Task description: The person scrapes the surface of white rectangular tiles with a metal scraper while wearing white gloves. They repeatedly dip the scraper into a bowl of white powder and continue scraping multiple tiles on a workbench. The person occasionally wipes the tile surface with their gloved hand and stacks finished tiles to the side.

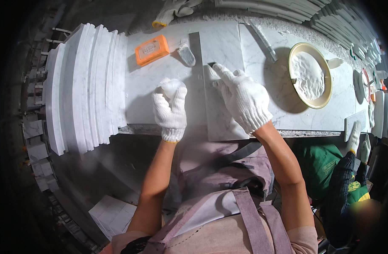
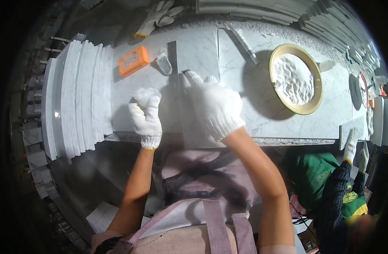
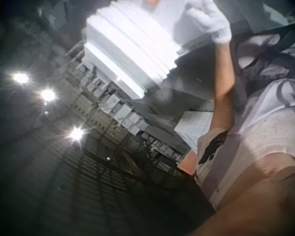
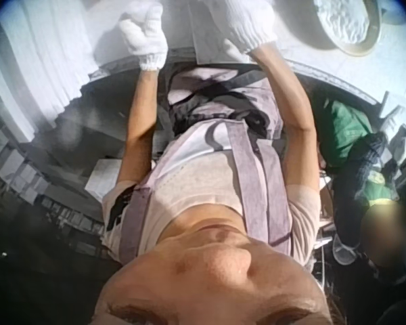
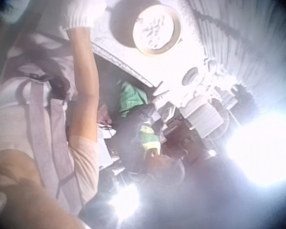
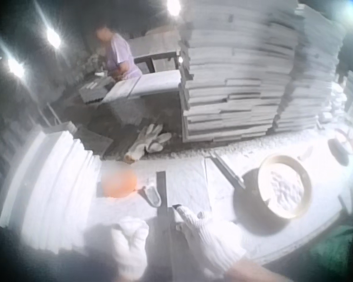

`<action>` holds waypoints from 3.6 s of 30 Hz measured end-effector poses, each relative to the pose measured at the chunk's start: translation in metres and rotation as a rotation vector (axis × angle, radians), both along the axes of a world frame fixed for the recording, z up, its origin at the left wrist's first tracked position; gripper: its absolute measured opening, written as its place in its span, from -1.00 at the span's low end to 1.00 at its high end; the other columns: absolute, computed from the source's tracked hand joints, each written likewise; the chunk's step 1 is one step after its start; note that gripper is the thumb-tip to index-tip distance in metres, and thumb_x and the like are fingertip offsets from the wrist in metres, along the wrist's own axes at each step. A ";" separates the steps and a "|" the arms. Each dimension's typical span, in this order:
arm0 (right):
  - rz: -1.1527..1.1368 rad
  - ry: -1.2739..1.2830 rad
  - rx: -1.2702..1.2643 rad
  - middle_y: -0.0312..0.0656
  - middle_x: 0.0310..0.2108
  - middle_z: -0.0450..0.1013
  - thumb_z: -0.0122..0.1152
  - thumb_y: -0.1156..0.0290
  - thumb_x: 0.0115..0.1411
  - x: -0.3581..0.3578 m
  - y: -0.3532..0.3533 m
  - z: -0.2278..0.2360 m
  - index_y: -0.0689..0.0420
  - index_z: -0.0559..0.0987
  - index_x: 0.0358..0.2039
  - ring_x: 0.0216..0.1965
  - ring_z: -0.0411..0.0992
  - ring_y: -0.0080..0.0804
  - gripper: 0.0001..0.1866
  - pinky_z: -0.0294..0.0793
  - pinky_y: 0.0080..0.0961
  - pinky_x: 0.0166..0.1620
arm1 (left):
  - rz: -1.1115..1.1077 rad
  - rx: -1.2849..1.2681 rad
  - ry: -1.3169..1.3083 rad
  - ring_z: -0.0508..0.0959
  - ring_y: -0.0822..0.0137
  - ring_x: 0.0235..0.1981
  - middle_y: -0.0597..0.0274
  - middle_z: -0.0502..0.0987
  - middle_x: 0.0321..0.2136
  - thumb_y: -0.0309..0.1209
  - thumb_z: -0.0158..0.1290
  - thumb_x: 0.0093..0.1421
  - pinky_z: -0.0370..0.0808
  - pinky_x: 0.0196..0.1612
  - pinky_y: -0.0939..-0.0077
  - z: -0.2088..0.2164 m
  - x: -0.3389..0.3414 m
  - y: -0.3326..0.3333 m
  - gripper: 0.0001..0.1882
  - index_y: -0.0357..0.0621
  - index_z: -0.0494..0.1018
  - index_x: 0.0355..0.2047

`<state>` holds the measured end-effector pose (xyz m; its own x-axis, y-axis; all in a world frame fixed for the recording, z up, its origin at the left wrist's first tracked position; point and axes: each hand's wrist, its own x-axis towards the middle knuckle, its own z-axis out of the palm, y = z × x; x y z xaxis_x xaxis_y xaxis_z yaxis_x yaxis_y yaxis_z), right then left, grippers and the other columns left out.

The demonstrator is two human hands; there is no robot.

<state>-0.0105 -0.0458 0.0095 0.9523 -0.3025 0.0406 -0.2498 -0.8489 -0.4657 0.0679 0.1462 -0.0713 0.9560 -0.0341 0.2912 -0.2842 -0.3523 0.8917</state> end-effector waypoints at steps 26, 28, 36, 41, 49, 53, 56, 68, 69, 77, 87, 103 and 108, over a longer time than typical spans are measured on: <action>-0.275 -0.384 0.147 -0.12 -0.38 0.54 0.32 0.24 0.27 -0.102 -0.011 -0.072 -0.34 0.52 0.27 -0.42 0.56 -0.08 -0.46 0.56 -0.13 -0.36 | -0.286 0.700 -0.220 0.59 0.01 0.15 0.05 0.62 0.09 -0.40 0.29 0.24 0.47 0.24 0.09 0.027 0.042 -0.007 -0.47 -0.07 0.46 0.22; -0.261 -0.392 0.168 -0.12 -0.40 0.53 0.31 0.21 0.29 -0.104 -0.011 -0.074 -0.35 0.52 0.27 -0.44 0.56 -0.07 -0.48 0.55 -0.13 -0.39 | -0.319 0.795 -0.340 0.59 0.03 0.13 0.10 0.63 0.08 -0.34 0.32 0.22 0.47 0.23 0.11 0.029 0.043 -0.005 -0.45 -0.01 0.48 0.22; -0.233 -0.410 0.177 -0.20 -0.44 0.54 0.36 0.45 0.25 -0.107 -0.012 -0.063 -0.10 0.58 0.29 -0.47 0.53 -0.14 -0.44 0.52 -0.25 -0.36 | -0.268 0.840 -0.616 0.60 0.07 0.10 0.21 0.66 0.05 -0.45 0.40 0.08 0.49 0.19 0.10 0.021 0.048 -0.005 -0.42 0.03 0.57 0.15; -0.246 -0.387 0.186 -0.17 -0.45 0.50 0.38 0.42 0.25 -0.108 -0.012 -0.057 -0.13 0.60 0.26 -0.47 0.51 -0.13 -0.46 0.50 -0.24 -0.36 | -0.225 0.857 -0.729 0.63 0.04 0.05 0.19 0.68 -0.04 -0.48 0.43 0.01 0.55 0.13 0.07 0.020 0.049 -0.004 -0.42 0.09 0.62 0.10; -0.251 -0.382 0.206 -0.16 -0.46 0.48 0.39 0.40 0.26 -0.109 -0.012 -0.056 -0.15 0.61 0.26 -0.47 0.50 -0.13 -0.47 0.49 -0.24 -0.36 | -0.233 0.855 -0.829 0.66 0.13 -0.03 0.27 0.67 -0.13 -0.48 0.47 -0.07 0.59 0.03 0.15 0.028 0.049 -0.011 -0.40 0.10 0.64 0.04; -0.250 -0.379 0.199 -0.16 -0.46 0.48 0.40 0.39 0.26 -0.109 -0.012 -0.057 -0.15 0.60 0.26 -0.47 0.50 -0.13 -0.47 0.49 -0.24 -0.36 | -0.241 0.868 -0.846 0.66 0.09 -0.09 0.23 0.67 -0.16 -0.54 0.48 -0.11 0.61 -0.02 0.15 0.032 0.047 -0.013 -0.40 0.07 0.65 0.02; -0.236 -0.396 0.220 -0.16 -0.46 0.48 0.40 0.39 0.25 -0.108 -0.012 -0.058 -0.15 0.60 0.26 -0.47 0.50 -0.14 -0.46 0.49 -0.23 -0.36 | -0.251 0.854 -0.840 0.66 0.10 -0.08 0.24 0.67 -0.16 -0.53 0.49 -0.12 0.60 -0.01 0.15 0.033 0.046 -0.014 -0.39 0.07 0.66 0.02; -0.251 -0.374 0.183 -0.17 -0.46 0.49 0.38 0.40 0.27 -0.108 -0.011 -0.059 -0.13 0.61 0.26 -0.48 0.51 -0.15 -0.48 0.50 -0.25 -0.37 | -0.235 0.865 -0.935 0.67 0.23 -0.06 0.39 0.68 -0.15 -0.46 0.47 -0.09 0.59 0.00 0.24 0.029 0.051 -0.014 -0.45 0.11 0.67 -0.02; -0.248 -0.383 0.184 -0.17 -0.46 0.49 0.38 0.40 0.27 -0.108 -0.011 -0.059 -0.13 0.61 0.25 -0.48 0.50 -0.15 -0.48 0.49 -0.25 -0.37 | -0.234 0.865 -0.941 0.67 0.23 -0.06 0.38 0.68 -0.15 -0.46 0.46 -0.09 0.59 0.00 0.23 0.029 0.051 -0.015 -0.46 0.11 0.67 -0.02; -0.254 -0.369 0.176 -0.19 -0.46 0.51 0.37 0.42 0.26 -0.108 -0.011 -0.060 -0.11 0.61 0.25 -0.48 0.51 -0.16 -0.48 0.50 -0.26 -0.37 | -0.240 0.915 -0.918 0.67 0.21 -0.05 0.37 0.67 -0.15 -0.47 0.43 -0.05 0.58 -0.01 0.21 0.030 0.050 -0.015 -0.47 0.09 0.66 0.00; -0.250 -0.352 0.186 -0.20 -0.43 0.52 0.35 0.41 0.27 -0.108 -0.011 -0.060 -0.10 0.60 0.26 -0.47 0.51 -0.16 -0.48 0.49 -0.26 -0.36 | -0.232 0.870 -0.911 0.66 0.16 -0.09 0.29 0.68 -0.16 -0.56 0.46 -0.15 0.58 0.00 0.19 0.028 0.048 -0.016 -0.38 0.06 0.66 0.01; -0.240 -0.355 0.215 -0.12 -0.39 0.52 0.34 0.34 0.27 -0.107 -0.014 -0.061 -0.21 0.54 0.28 -0.43 0.54 -0.06 -0.45 0.53 -0.15 -0.35 | -0.149 0.693 -0.508 0.60 0.06 0.05 0.16 0.64 -0.01 -0.49 0.41 0.07 0.53 0.16 0.12 0.014 0.038 -0.007 -0.43 -0.01 0.57 0.13; -0.225 -0.448 0.364 0.05 -0.19 0.58 0.23 0.44 0.30 -0.117 -0.015 -0.056 -0.02 0.53 0.32 -0.23 0.58 0.05 -0.45 0.60 -0.16 -0.11 | -0.065 0.206 -0.086 0.54 0.13 0.16 0.09 0.58 0.09 -0.50 0.32 0.20 0.42 0.30 0.24 0.007 0.047 0.010 -0.46 -0.19 0.48 0.19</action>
<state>-0.1275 -0.0610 -0.0469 0.7777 -0.5636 0.2786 -0.1171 -0.5653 -0.8166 0.1147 0.1561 -0.0642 0.9218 -0.1617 0.3524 -0.3842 -0.5029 0.7743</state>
